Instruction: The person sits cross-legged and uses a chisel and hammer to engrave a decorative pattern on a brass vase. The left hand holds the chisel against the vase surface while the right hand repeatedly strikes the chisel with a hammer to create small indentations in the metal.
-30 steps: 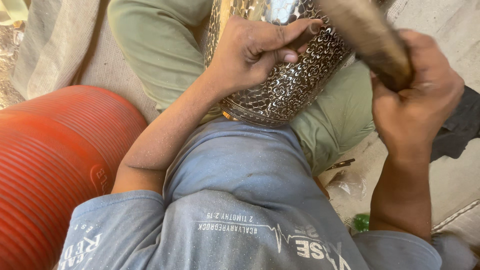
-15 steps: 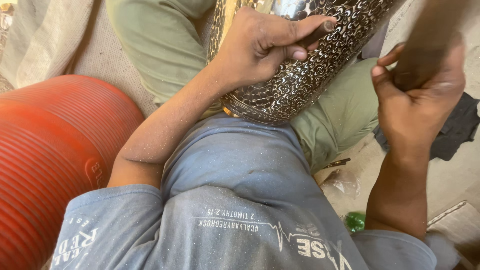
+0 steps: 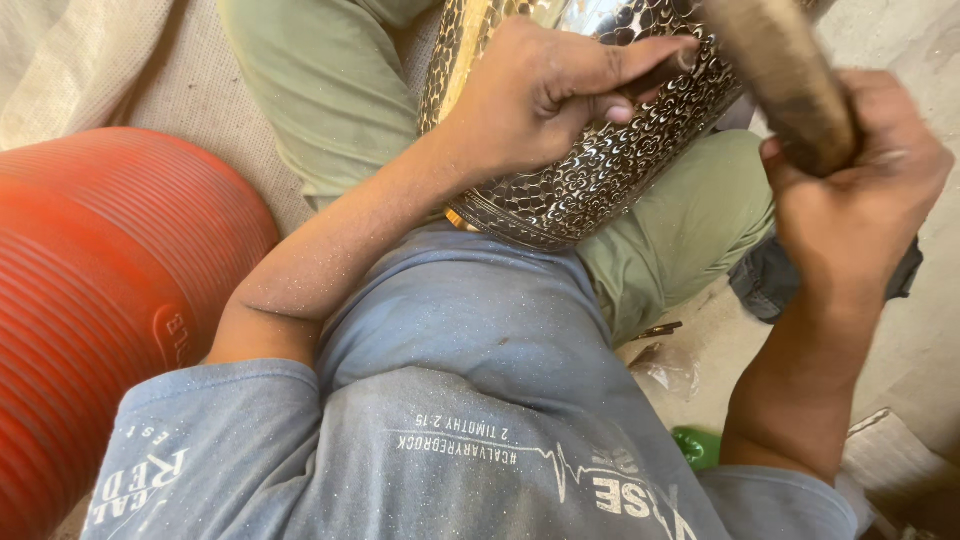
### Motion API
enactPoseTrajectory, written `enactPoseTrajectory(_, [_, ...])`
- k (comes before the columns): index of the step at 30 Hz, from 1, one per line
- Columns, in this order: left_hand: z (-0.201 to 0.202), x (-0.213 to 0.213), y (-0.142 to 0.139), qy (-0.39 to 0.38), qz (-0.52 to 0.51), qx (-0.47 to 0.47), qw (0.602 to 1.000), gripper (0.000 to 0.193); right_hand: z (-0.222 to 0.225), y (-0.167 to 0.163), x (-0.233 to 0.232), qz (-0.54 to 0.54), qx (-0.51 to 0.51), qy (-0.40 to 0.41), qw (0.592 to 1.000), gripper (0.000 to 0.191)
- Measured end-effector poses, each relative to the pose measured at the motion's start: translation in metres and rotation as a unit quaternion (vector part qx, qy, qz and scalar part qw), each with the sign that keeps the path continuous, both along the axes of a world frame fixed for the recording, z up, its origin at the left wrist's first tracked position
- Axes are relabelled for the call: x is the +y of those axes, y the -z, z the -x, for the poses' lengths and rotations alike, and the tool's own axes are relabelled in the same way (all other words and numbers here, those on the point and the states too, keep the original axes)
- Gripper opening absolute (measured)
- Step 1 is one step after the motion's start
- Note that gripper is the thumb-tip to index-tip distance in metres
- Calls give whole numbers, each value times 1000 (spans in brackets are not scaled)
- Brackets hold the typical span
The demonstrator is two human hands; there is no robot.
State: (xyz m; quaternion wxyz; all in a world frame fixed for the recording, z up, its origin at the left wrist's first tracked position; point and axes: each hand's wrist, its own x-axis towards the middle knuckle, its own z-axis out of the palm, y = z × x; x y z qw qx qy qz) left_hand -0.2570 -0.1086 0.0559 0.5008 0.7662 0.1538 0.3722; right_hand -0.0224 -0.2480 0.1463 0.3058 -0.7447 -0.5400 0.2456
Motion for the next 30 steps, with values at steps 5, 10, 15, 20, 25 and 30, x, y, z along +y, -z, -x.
enactPoseTrajectory(5, [-2, -10, -3, -72, -16, 28, 997, 55, -10, 12, 9, -63, 183, 27, 981, 44])
enactPoseTrajectory(10, [-4, -13, -4, -68, 2, 5, 998, 47, -25, 12, 5, -23, 120, -42, 992, 40])
enactPoseTrajectory(15, [-7, -12, -3, -90, -5, -14, 996, 51, -41, 13, 6, 26, -6, -48, 998, 44])
enactPoseTrajectory(20, [-8, -13, 0, -93, 6, 18, 996, 50, -39, 15, 13, -38, 202, -26, 978, 46])
enactPoseTrajectory(25, [-11, -12, -1, -90, 10, -26, 996, 50, -25, 8, 20, -46, 143, -66, 986, 44])
enactPoseTrajectory(30, [-11, -13, -3, -122, -8, -9, 992, 51, -35, -8, 24, -18, -131, -170, 977, 34])
